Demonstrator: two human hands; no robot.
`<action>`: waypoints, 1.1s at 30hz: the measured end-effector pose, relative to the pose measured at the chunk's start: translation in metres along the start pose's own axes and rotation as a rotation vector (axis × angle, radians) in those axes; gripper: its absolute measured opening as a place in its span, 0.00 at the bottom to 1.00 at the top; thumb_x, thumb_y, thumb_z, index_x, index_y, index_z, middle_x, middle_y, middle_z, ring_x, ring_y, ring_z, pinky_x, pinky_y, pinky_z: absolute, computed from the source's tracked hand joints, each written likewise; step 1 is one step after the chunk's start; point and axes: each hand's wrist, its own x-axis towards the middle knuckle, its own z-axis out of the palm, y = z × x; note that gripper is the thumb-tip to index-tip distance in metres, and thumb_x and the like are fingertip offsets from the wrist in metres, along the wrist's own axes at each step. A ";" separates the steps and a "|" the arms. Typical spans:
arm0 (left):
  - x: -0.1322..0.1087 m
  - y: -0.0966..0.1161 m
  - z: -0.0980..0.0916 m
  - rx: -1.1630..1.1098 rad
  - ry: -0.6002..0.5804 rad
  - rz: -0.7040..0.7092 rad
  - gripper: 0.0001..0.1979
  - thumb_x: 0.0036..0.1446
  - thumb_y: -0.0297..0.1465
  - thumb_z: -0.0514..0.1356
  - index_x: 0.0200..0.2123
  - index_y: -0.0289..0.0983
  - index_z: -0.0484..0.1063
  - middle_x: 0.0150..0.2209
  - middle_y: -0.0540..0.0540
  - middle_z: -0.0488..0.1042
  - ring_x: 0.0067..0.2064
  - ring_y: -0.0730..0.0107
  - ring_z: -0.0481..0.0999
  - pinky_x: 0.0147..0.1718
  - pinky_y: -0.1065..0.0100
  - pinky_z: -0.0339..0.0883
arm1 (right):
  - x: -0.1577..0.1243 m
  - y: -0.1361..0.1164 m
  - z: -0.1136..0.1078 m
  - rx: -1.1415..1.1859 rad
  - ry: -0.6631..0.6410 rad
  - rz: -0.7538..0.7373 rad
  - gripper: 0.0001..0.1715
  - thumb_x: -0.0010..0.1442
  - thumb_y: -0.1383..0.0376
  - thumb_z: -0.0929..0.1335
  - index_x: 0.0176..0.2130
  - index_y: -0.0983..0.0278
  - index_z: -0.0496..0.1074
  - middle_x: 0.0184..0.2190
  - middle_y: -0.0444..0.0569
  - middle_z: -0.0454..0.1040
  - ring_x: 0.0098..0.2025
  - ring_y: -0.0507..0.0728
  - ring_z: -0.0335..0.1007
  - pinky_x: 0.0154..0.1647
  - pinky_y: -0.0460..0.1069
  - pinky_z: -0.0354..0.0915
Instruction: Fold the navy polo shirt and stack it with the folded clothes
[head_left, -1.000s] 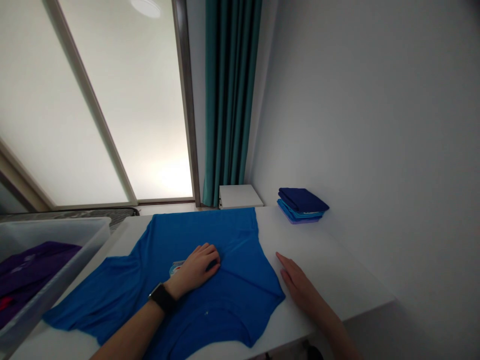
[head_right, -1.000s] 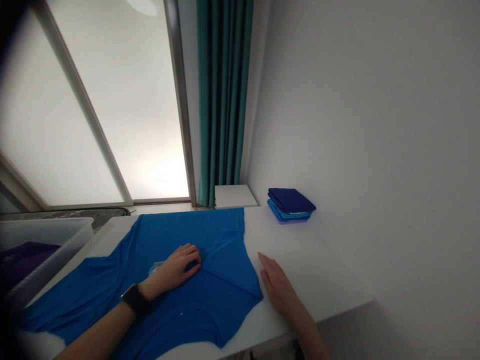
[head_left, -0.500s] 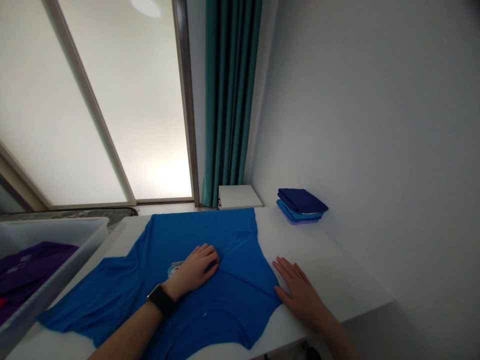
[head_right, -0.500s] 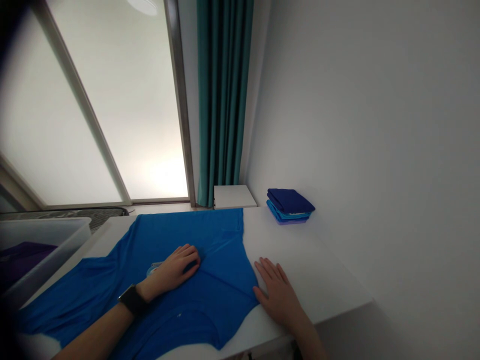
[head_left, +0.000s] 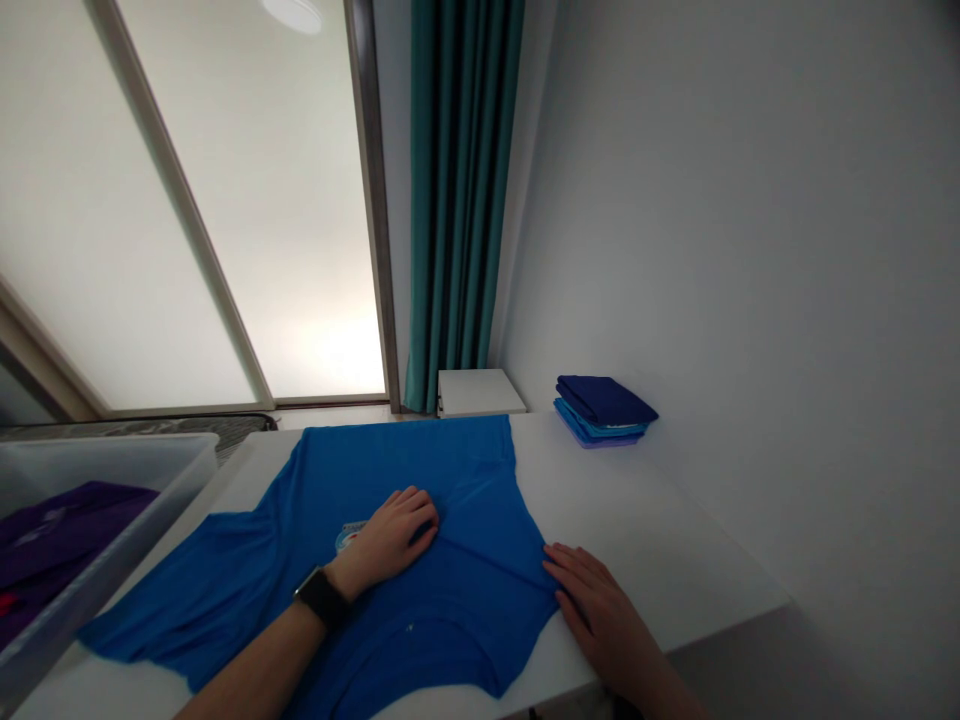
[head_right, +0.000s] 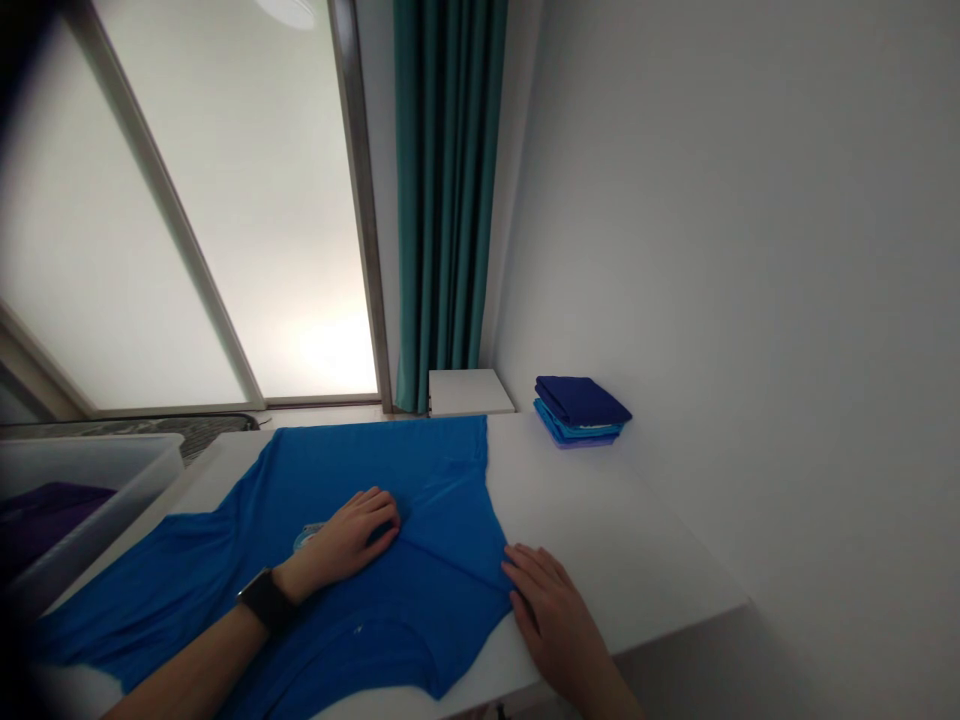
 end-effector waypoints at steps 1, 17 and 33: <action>0.000 0.000 0.000 -0.002 0.002 0.003 0.06 0.64 0.29 0.53 0.38 0.40 0.69 0.40 0.47 0.70 0.41 0.64 0.68 0.43 0.61 0.62 | 0.000 -0.001 0.000 0.003 -0.001 0.009 0.21 0.67 0.63 0.60 0.56 0.56 0.70 0.59 0.49 0.68 0.62 0.60 0.61 0.65 0.62 0.55; 0.000 0.002 -0.002 -0.040 -0.019 -0.041 0.06 0.63 0.29 0.52 0.38 0.40 0.69 0.41 0.47 0.71 0.42 0.63 0.68 0.46 0.59 0.62 | 0.147 0.036 0.015 0.057 0.082 0.120 0.21 0.65 0.70 0.56 0.50 0.63 0.71 0.43 0.51 0.73 0.47 0.57 0.65 0.52 0.53 0.59; 0.000 0.002 -0.002 -0.073 -0.061 -0.095 0.06 0.63 0.29 0.53 0.39 0.40 0.70 0.42 0.47 0.70 0.44 0.62 0.67 0.49 0.56 0.61 | 0.193 0.057 0.036 -0.034 0.006 0.277 0.11 0.63 0.58 0.64 0.35 0.60 0.72 0.40 0.48 0.69 0.47 0.59 0.61 0.47 0.52 0.52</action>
